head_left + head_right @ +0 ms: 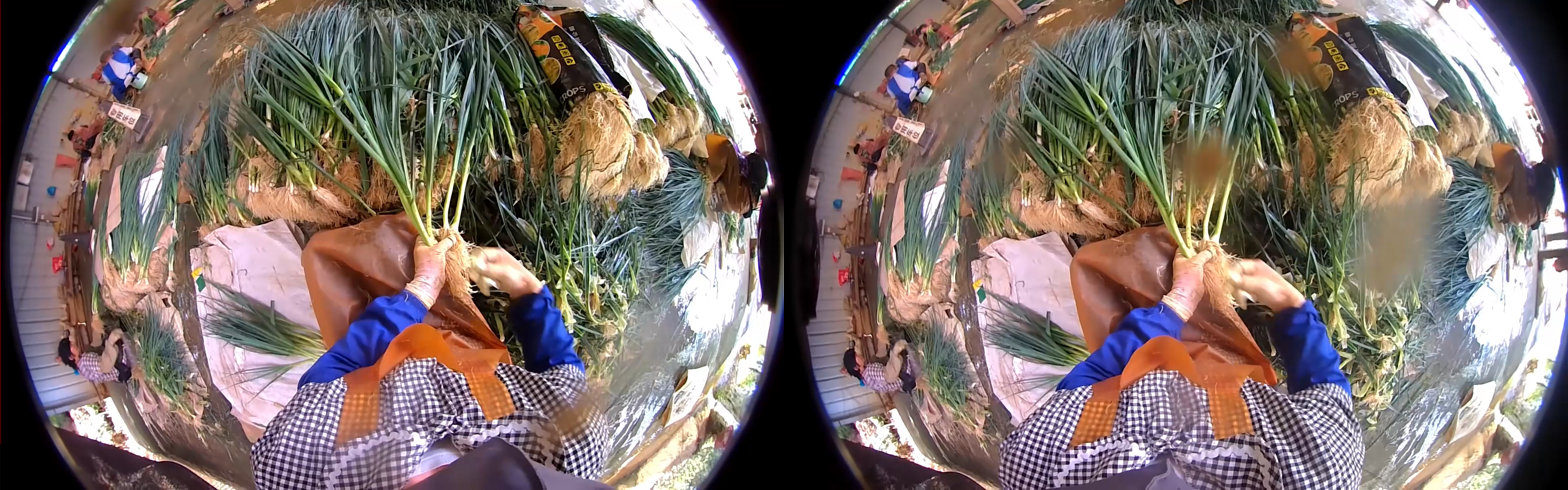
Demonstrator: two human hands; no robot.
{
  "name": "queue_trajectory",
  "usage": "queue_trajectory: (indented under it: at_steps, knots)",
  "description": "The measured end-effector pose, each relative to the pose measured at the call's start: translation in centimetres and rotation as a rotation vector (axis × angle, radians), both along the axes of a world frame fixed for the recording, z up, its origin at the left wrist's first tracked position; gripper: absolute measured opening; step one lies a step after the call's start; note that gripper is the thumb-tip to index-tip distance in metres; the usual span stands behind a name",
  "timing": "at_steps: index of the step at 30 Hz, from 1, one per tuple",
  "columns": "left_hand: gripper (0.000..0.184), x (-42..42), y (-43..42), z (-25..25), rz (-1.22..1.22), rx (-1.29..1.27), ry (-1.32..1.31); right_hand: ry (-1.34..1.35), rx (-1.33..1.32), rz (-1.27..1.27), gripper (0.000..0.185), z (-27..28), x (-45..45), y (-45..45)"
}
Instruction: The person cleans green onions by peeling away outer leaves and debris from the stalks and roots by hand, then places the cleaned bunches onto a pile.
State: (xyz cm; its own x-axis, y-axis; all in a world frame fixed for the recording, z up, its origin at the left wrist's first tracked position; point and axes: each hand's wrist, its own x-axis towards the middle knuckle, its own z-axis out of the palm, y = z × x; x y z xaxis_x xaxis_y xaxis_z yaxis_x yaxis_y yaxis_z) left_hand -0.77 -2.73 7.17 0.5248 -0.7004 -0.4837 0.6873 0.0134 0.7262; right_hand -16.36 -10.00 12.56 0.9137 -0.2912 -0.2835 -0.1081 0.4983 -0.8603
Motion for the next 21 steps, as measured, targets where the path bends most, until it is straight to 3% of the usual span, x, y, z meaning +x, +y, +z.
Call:
queue_trajectory:
  at_steps: [1, 2, 4, 5, 7, 8, 9, 10, 12, 13, 16, 17, 18, 20, 21]
  knots:
    - [0.019, 0.3, 0.0, -2.9, -0.013, -0.081, -0.002, -0.012, 0.108, 0.048, 0.027, 0.2, -2.8, -0.2]
    - [0.019, 0.4, 0.0, -2.5, -0.022, -0.084, -0.004, 0.122, 0.009, 0.202, 0.030, -0.4, -5.1, -1.3]
    - [0.026, 0.7, 0.3, -0.7, -0.080, -0.126, 0.137, 0.998, -0.494, 0.403, 0.035, -1.7, -5.1, -2.0]
    - [0.032, 0.8, 0.4, -0.4, -0.116, -0.079, 0.207, 1.002, -0.486, 0.387, 0.035, -2.2, -4.9, -1.8]
    - [0.036, 1.6, 0.1, -1.8, -0.266, -0.075, 0.240, 0.647, -0.344, -0.168, 0.045, -2.3, -2.2, -2.3]
    - [0.037, 1.6, 0.6, -1.9, -0.318, -0.069, 0.294, 0.440, -0.223, -0.329, 0.042, -1.5, 0.1, -2.0]
    - [0.033, 1.7, 0.8, -0.1, -0.351, -0.074, 0.406, 0.284, -0.170, -0.388, 0.034, -2.6, 2.1, -1.9]
    - [0.033, 2.3, 0.8, -0.7, -0.350, -0.076, 0.392, 0.235, -0.191, -0.372, 0.026, -3.0, 3.9, -1.7]
    - [0.024, 3.3, 0.6, -1.6, -0.315, -0.153, 0.650, 0.161, -0.155, -0.427, 0.021, -3.6, 6.0, -0.8]
    - [0.019, 2.9, 0.5, -1.4, -0.293, -0.051, 0.542, 0.299, -0.440, -0.455, 0.017, -5.3, 6.3, -0.9]
    - [0.017, 3.4, 1.8, -3.3, -0.258, -0.116, 0.362, 0.198, 0.031, -0.717, 0.013, -6.9, 5.3, -1.8]
    - [0.022, 3.4, 2.2, 2.5, -0.218, -0.214, 0.159, 0.225, 0.038, -0.838, 0.014, -9.6, 4.2, -3.1]
    - [0.024, 4.0, 2.8, 1.6, -0.130, -0.225, 0.500, 0.662, -0.550, -0.785, 0.015, -9.0, 3.3, -3.7]
    - [0.021, 4.0, 1.5, 6.9, -0.246, -0.217, 0.506, 0.639, -0.487, -0.587, 0.021, -5.4, 4.2, -2.6]
    - [0.023, 4.2, 1.4, 4.3, -0.321, -0.255, 0.584, 0.602, -0.810, -0.528, 0.024, -4.7, 5.4, -1.7]
